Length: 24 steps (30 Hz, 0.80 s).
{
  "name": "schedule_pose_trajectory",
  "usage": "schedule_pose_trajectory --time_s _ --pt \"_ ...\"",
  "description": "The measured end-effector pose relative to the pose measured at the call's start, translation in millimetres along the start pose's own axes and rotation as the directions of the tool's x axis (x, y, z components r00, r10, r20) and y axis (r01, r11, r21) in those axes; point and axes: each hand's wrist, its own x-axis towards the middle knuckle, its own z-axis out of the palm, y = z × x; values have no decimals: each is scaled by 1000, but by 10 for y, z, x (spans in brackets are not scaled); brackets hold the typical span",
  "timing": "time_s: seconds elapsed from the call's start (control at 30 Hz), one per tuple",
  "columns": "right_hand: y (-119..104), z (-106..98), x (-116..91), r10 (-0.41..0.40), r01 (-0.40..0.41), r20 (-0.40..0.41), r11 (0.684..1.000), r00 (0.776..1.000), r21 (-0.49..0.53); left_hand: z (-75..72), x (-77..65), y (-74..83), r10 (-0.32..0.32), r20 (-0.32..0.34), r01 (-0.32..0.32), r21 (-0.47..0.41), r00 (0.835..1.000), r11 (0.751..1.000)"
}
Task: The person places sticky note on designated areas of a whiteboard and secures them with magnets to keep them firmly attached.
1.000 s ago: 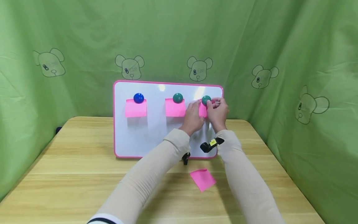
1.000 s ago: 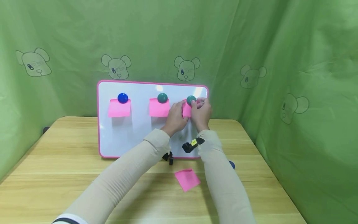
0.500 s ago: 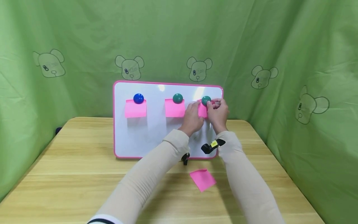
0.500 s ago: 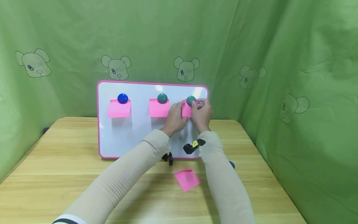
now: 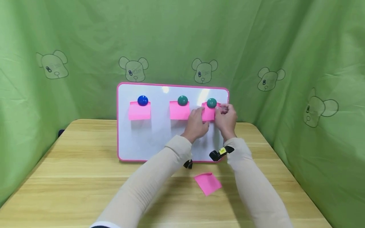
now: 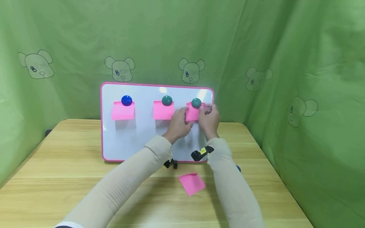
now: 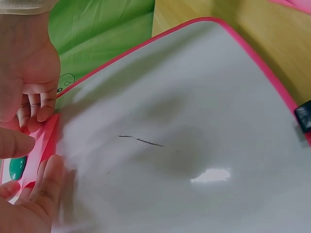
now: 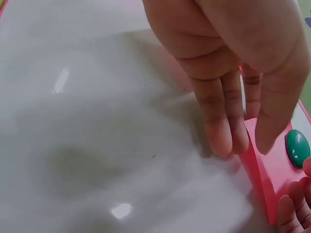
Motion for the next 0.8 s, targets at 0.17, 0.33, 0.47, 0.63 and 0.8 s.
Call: schedule_pose_trajectory --time_s 0.17,0.33,0.47,0.63,0.8 --pt "71 -51 -25 11 -11 0 1000 1000 -24 25 -60 -24 9 10 -9 -28 1000 1000" --pt "163 -84 -65 5 -5 -10 999 1000 -47 55 -132 -68 -7 32 9 -57 999 998" --pt "222 -120 -96 -5 4 -24 999 1000 -44 66 -180 -110 -11 37 13 -60 999 998" --pt "298 -182 -113 2 -4 -32 999 999 -41 68 -219 -156 -5 50 8 -54 999 999" --pt "389 -238 -131 30 -31 -25 998 999 -53 68 -282 -201 -25 76 28 -49 997 998"
